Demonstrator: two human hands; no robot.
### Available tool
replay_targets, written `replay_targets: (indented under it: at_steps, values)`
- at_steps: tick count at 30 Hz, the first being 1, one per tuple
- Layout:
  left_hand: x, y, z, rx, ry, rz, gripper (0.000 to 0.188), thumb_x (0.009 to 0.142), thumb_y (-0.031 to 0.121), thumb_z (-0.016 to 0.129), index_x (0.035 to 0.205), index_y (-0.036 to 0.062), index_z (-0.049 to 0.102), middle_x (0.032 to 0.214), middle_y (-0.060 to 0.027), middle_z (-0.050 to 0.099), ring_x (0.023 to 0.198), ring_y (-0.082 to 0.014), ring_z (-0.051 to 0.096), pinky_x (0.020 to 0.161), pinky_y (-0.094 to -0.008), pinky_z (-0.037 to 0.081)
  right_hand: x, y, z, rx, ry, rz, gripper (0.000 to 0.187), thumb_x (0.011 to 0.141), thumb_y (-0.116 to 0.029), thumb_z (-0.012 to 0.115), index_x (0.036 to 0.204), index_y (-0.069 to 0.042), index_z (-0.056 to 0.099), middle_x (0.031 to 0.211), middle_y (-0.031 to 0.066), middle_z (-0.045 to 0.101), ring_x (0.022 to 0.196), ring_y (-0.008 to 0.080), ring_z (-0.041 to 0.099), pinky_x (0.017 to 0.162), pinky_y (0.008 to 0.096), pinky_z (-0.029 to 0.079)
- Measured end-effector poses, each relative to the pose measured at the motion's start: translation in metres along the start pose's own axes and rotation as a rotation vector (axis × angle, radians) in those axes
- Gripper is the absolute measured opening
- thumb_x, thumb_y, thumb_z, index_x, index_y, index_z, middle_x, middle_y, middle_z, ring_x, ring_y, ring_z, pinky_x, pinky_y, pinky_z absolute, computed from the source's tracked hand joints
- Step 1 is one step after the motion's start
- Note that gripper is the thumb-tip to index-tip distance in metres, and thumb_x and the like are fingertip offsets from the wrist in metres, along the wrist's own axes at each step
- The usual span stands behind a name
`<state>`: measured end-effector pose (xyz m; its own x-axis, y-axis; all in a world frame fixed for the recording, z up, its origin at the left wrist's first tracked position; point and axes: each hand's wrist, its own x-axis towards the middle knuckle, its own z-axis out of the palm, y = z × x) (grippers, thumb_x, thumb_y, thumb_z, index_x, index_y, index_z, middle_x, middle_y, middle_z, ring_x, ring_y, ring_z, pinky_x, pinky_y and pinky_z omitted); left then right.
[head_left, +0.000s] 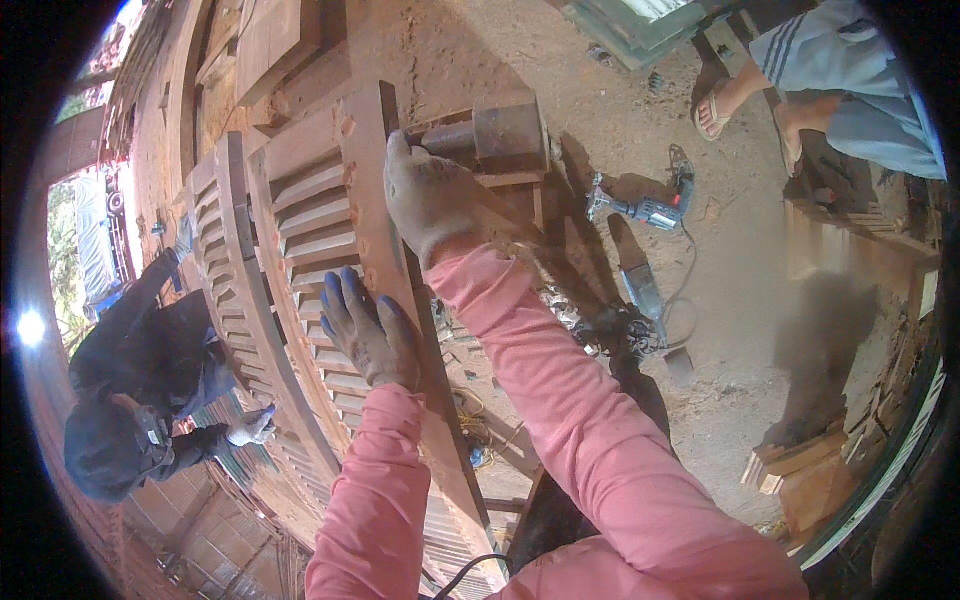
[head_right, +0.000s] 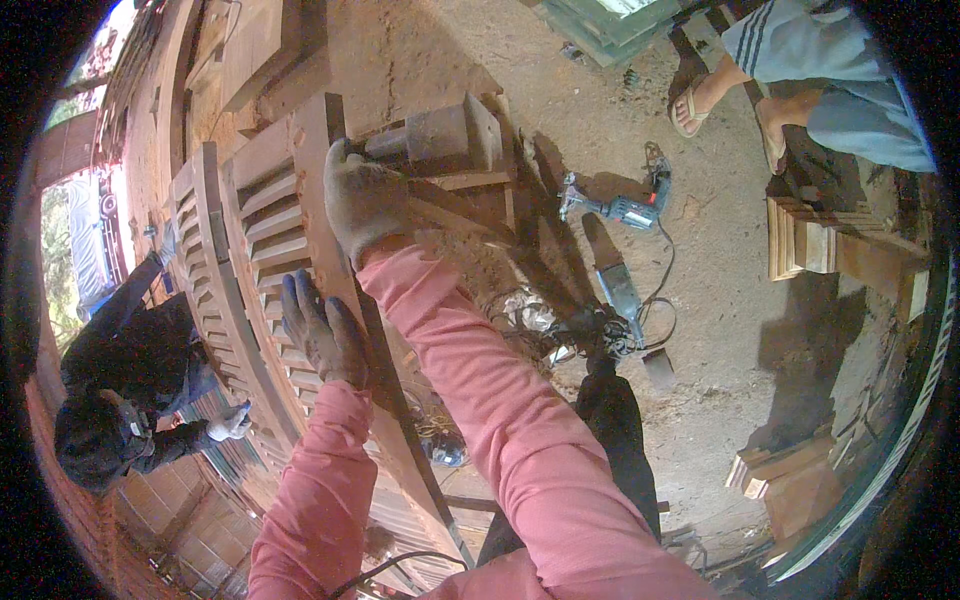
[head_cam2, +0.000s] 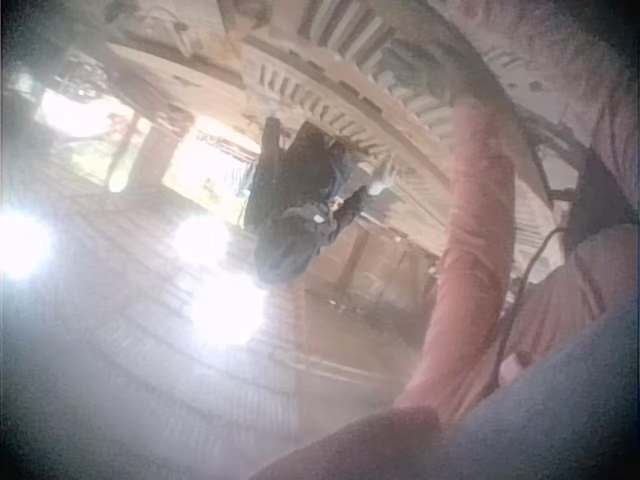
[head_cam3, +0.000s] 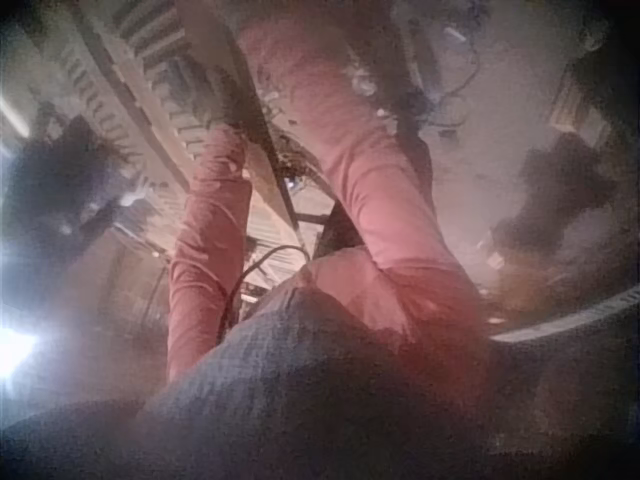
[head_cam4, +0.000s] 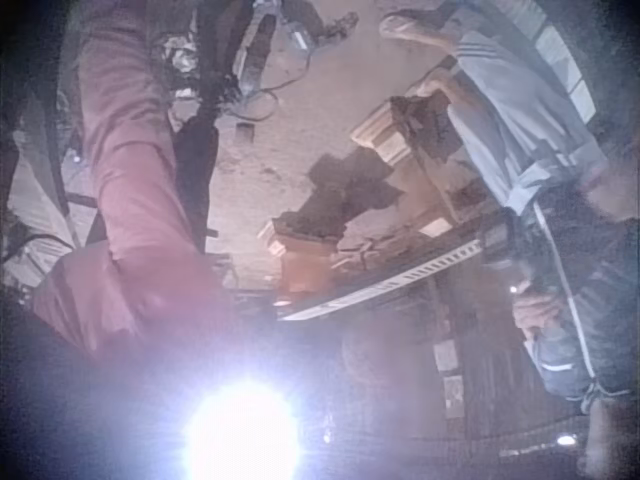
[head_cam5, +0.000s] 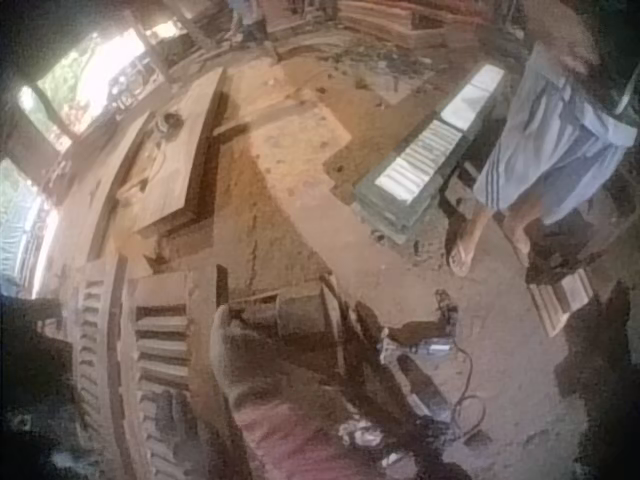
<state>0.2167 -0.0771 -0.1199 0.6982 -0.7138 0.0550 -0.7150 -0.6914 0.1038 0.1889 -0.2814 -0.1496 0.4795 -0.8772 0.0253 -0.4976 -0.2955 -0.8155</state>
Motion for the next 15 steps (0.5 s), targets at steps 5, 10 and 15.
replay_targets:
  at_steps: [5,10,15]
  values:
    - [-0.004,-0.002,-0.001,0.008,0.009,0.0,0.068,0.099,0.037,0.048,0.159,0.0075,0.036,0.166,-0.019,0.031,0.156,-0.0388,0.022,0.127,-0.0549,0.009,-0.022,0.003,-0.008,0.1,0.001,0.0,0.02,0.101,-0.018,0.051,0.111,-0.002,0.059,0.092,0.0236,0.073,0.085,0.0431,0.073,0.072,0.0544,0.057]
    - [-0.001,-0.003,0.001,0.021,0.001,0.004,0.067,0.1,0.037,0.048,0.159,0.0075,0.037,0.166,-0.0189,0.031,0.156,-0.0384,0.022,0.127,-0.0547,0.009,-0.002,0.009,-0.004,0.111,0.035,0.165,0.021,0.102,-0.021,0.051,0.11,-0.004,0.061,0.089,0.0249,0.072,0.084,0.046,0.071,0.073,0.0569,0.054]
    - [-0.004,-0.006,0.001,0.008,-0.002,-0.014,0.067,0.099,0.037,0.048,0.158,0.0073,0.037,0.165,-0.0194,0.032,0.156,-0.0387,0.022,0.126,-0.055,0.01,0.016,0.0,0.003,0.086,0.015,0.187,0.019,0.101,-0.02,0.052,0.109,-0.006,0.062,0.088,0.0237,0.072,0.086,0.0478,0.07,0.075,0.0583,0.053]
